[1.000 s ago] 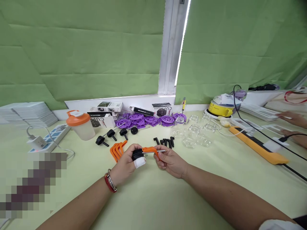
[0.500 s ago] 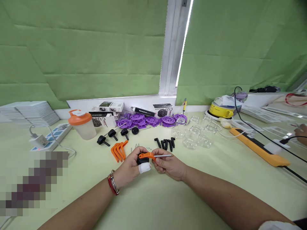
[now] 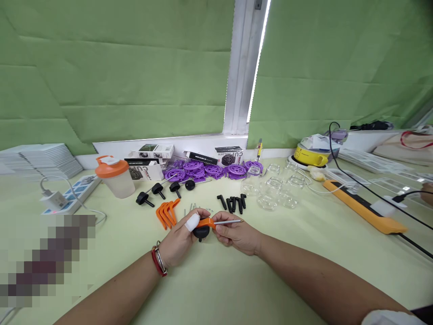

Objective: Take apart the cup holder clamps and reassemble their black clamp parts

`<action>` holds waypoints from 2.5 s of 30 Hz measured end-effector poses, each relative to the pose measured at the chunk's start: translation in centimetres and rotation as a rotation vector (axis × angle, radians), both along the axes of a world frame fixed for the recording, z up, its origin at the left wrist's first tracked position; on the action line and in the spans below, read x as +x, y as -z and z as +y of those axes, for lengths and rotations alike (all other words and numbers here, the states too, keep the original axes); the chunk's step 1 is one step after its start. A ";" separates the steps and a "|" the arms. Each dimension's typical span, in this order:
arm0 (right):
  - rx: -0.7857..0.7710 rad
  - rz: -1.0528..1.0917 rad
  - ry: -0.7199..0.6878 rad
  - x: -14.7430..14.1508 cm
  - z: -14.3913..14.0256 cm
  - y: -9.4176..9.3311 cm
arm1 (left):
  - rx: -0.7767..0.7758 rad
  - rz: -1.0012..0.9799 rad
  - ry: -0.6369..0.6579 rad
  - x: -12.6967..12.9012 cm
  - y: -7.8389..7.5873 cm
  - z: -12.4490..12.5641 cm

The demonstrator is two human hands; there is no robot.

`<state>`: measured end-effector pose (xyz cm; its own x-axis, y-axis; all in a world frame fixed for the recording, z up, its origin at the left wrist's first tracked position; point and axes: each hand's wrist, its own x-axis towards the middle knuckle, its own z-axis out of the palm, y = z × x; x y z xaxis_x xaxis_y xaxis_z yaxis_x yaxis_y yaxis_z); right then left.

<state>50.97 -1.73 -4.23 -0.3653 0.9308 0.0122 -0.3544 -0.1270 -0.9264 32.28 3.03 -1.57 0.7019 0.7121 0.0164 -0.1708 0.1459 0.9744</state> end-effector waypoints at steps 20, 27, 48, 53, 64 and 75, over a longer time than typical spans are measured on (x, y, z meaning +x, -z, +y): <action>0.517 -0.913 0.330 -0.9 0.8 1.1 | -0.093 -0.219 -0.515 -2.1 -1.9 4.7; 0.980 -1.661 0.247 -2.7 2.6 0.0 | -0.097 -0.263 -0.517 -2.2 -1.2 5.0; 1.252 -1.936 0.064 -4.7 0.0 -0.8 | -0.134 -0.283 -0.518 -1.8 -0.8 4.8; 1.373 -1.910 -0.124 -5.8 -2.6 -2.1 | -0.146 -0.279 -0.493 -1.7 -0.6 4.7; 1.557 -1.752 -0.191 -7.3 -4.6 -2.9 | -0.145 -0.236 -0.406 -1.0 -0.6 3.4; 1.363 -1.394 0.124 -5.4 -3.5 -5.0 | -0.280 -0.164 -0.167 -0.4 -0.6 1.5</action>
